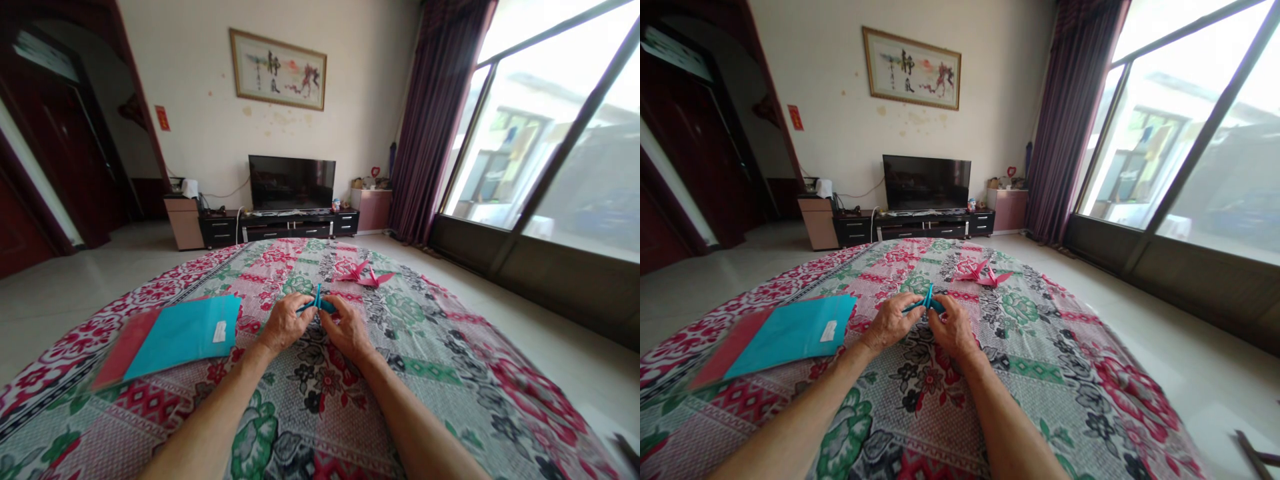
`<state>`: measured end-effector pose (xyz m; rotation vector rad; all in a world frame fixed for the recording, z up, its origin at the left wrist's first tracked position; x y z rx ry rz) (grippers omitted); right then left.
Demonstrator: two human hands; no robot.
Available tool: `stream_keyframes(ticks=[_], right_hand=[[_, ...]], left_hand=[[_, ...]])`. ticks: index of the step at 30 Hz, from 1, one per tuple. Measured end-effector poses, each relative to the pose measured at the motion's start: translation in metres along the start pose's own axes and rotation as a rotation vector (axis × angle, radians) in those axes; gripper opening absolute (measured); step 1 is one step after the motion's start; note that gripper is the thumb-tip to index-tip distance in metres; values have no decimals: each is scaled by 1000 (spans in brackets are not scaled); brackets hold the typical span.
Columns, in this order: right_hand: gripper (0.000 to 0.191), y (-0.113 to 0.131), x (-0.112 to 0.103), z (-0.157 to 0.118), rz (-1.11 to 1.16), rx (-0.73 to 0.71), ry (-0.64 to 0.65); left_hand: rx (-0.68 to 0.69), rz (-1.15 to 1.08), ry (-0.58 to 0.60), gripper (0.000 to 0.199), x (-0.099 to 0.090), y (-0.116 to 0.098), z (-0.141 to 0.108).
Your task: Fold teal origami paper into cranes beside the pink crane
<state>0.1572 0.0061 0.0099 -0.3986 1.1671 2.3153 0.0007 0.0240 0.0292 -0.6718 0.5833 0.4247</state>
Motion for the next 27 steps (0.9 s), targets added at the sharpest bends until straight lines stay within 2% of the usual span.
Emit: stream_keyframes(ticks=[13,18,21,24,27], right_hand=[[26,-4,2,2,-23,-16,-1],[28,-4,3,1,-14,-41,41],[27,-7,3,2,-18,-87,9],[25,-8,0,2,-114,-104,-15],[23,-4,-3,1,-280,-81,21]], left_hand=[[12,25,33,22,2,0,-2],[55,84,-16,17,7,8,-3],[102,167,-76,17,8,12,-4],[138,266,-92,17,7,10,-5],[170,348,-62,17,6,5,-6]])
Point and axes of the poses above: each hand's wrist, its own z-axis towards the middle knuckle, its own x-axis out of the palm, y = z × x, the point moved 1 cm from there along z, towards the middle knuckle, and after that the axes turned 2 degrees about x, right-handed, at the moved point
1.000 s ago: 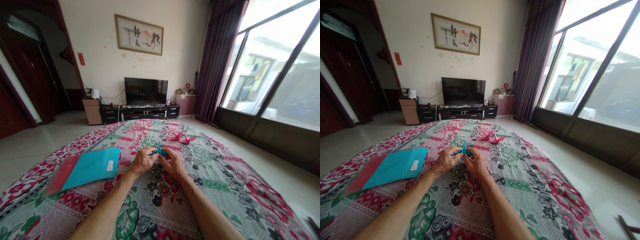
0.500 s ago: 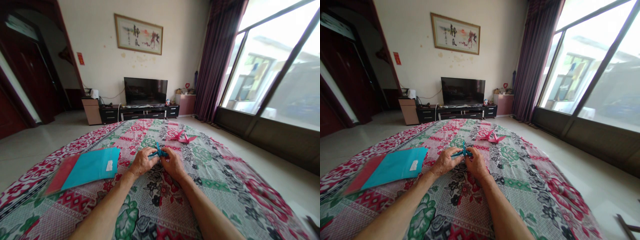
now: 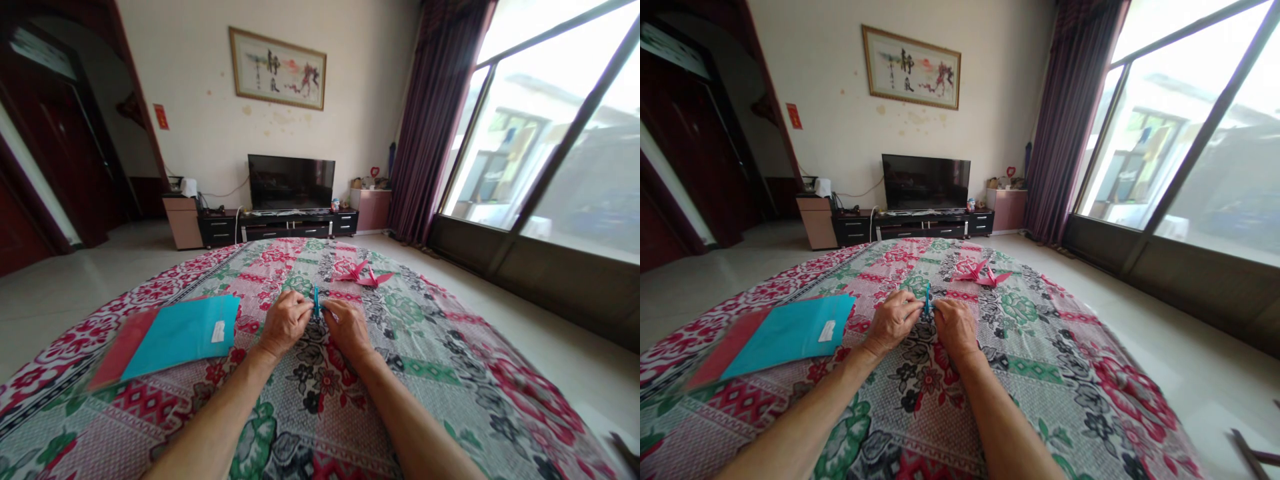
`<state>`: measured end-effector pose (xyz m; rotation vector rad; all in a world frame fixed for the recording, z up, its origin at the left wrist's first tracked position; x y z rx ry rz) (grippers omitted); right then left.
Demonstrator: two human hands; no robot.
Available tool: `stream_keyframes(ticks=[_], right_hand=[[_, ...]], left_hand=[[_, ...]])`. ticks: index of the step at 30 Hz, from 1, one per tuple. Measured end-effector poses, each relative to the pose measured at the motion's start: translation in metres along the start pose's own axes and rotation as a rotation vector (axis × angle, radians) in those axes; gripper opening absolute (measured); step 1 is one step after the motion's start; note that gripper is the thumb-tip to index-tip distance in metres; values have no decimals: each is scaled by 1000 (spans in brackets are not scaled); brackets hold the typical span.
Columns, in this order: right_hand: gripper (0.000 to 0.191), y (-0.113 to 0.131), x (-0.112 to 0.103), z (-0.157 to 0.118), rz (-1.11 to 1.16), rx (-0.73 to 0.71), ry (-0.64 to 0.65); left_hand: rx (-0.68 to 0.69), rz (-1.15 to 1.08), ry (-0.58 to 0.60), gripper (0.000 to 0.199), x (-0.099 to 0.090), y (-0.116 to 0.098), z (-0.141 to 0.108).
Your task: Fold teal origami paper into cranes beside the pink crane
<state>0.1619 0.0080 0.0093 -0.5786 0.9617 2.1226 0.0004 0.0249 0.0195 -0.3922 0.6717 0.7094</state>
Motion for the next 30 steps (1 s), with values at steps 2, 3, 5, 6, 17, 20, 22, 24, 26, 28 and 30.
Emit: stream_keyframes(ticks=[2,3,5,6,17,20,22,24,26,28,30], right_hand=[[23,3,-3,0,-83,2,36],[24,4,-4,0,-109,1,51],[26,4,-4,-1,-135,-2,72],[27,4,-4,-1,-140,-2,76],[34,3,-7,-10,-123,28,115],[35,2,-6,-13,-85,53,91],[32,3,-6,-13,-49,61,75],[28,5,-7,-12,-13,69,64],[27,5,-8,-11,8,86,55],[26,4,-7,-11,2,102,50],[25,1,-6,-11,-17,99,54]], left_hand=[[33,43,33,18,-1,-3,0],[48,61,49,19,-1,-5,0],[68,83,77,21,0,-7,0],[72,89,85,21,0,-7,-1],[66,52,196,23,5,-10,-7],[72,28,210,24,5,-10,-8],[79,21,218,24,5,-10,-9],[78,15,227,24,5,-10,-10],[66,2,229,24,5,-11,-10],[47,-18,222,21,5,-12,-10],[26,-37,211,17,4,-14,-10]])
Point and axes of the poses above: each hand's wrist, its own z-axis towards the middle knuckle, its own x-axis out of the palm, y = z × x, the point moved 1 cm from there along z, towards the middle knuckle, and after that the axes turned 2 degrees about x, right-handed, at the moved point
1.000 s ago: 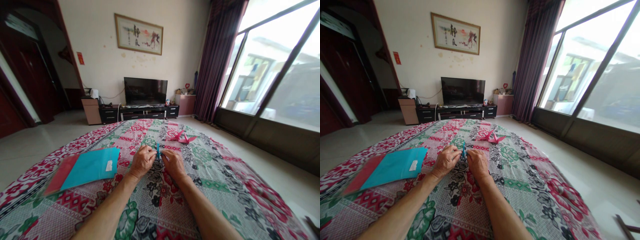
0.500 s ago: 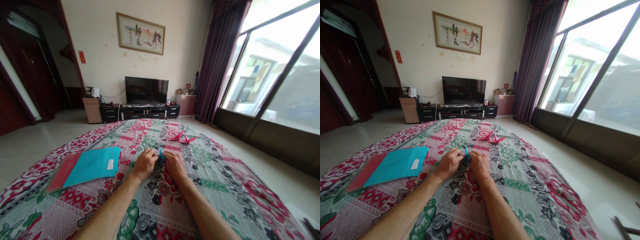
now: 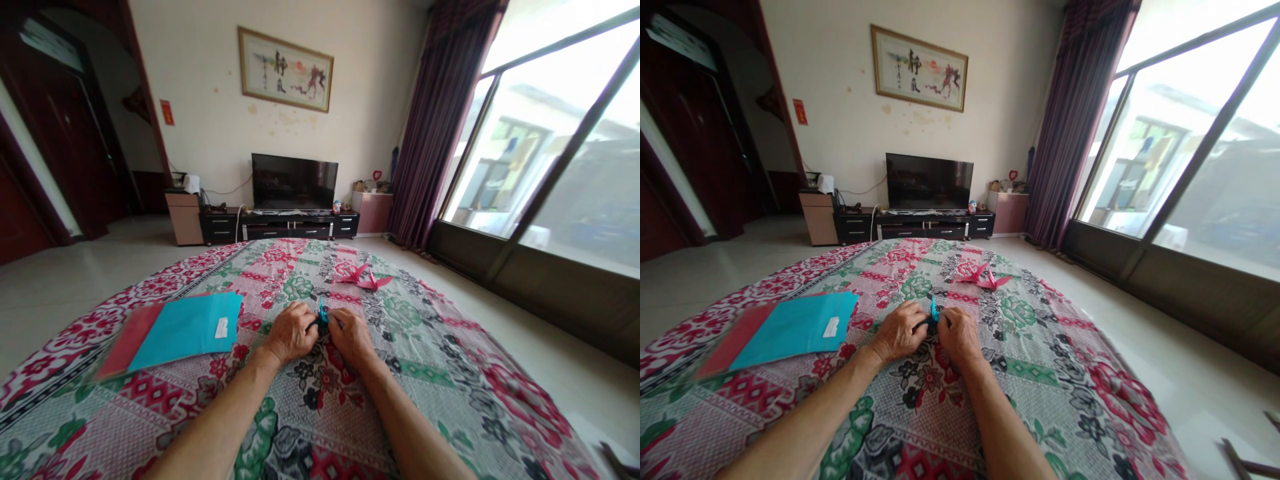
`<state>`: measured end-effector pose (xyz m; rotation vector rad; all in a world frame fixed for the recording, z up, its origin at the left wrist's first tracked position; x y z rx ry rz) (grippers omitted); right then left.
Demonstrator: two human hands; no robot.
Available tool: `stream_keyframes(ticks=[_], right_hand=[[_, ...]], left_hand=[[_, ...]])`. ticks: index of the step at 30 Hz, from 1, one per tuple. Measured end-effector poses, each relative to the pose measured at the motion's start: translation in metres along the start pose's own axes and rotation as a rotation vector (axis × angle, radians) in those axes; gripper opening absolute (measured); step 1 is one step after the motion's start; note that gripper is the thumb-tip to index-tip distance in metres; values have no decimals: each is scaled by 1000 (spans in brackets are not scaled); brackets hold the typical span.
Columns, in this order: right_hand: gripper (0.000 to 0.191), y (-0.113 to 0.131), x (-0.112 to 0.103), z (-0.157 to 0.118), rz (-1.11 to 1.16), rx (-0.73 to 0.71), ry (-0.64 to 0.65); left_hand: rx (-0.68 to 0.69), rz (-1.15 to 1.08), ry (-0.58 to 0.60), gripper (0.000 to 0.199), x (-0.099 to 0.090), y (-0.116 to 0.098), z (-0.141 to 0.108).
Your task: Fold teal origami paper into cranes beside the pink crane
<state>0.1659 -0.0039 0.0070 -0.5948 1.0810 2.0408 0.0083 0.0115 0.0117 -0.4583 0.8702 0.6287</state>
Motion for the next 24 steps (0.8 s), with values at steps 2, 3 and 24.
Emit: stream_keyframes(ticks=[2,3,24], right_hand=[[23,-3,2,0,-12,0,0],[21,-5,3,0,-16,7,-2],[20,-12,7,15,411,136,-49]], left_hand=[[-24,-12,-14,17,-1,-2,1],[-44,-12,-24,19,0,-3,2],[-205,108,-56,19,12,-15,12]])
Point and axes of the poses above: each hand's wrist, its own z-axis towards the middle knuckle, its own x-axis out of the palm, y = z × x, the point moved 1 cm from there along z, towards the middle knuckle, and after that the axes turned 2 degrees about x, right-handed, at the moved point
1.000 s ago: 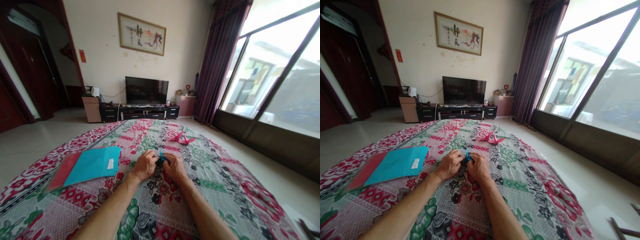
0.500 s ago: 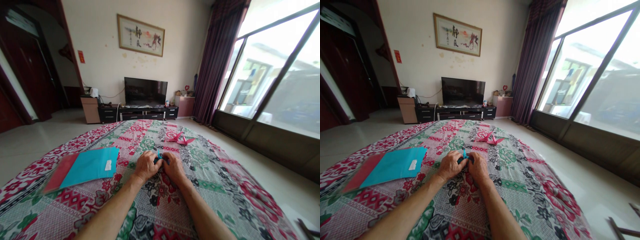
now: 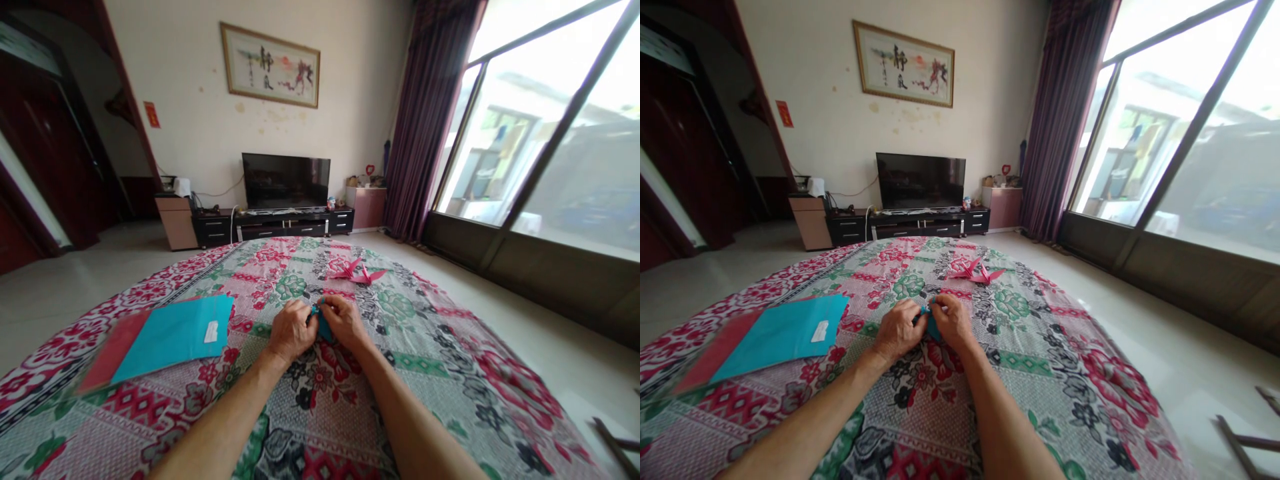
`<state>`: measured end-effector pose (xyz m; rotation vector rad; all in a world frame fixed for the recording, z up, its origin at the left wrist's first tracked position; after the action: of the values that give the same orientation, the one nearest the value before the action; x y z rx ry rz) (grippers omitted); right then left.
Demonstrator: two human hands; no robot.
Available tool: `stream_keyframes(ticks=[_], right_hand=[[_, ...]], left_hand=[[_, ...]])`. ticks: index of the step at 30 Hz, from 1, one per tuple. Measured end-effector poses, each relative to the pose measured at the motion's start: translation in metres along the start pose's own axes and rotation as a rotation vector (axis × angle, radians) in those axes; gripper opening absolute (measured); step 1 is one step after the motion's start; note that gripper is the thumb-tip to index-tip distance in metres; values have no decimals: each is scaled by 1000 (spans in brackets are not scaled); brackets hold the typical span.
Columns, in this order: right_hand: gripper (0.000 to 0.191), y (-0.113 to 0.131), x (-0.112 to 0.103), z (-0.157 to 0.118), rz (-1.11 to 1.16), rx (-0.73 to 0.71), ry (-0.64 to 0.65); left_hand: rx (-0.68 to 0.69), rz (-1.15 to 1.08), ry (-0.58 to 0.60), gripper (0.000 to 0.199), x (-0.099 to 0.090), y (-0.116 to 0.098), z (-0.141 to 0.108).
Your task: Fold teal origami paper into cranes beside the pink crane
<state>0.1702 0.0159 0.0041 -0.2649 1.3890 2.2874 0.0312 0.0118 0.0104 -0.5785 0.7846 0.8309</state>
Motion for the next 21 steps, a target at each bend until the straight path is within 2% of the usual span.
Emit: stream_keyframes(ticks=[5,21], right_hand=[[19,-5,-2,0,-12,60,-41],[20,-7,-6,3,-217,6,-148]], left_hand=[[-6,4,-19,21,3,1,0],[2,12,-78,21,2,1,0]])
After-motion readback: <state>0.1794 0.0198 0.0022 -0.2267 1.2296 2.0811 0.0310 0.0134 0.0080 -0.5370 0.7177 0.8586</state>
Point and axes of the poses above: each hand's wrist, its own z-axis towards the middle knuckle, its own x-axis out of the palm, y = z × x, the point moved 1 cm from there along z, towards the middle knuckle, and after that the axes turned 2 degrees about x, right-handed, at the moved point
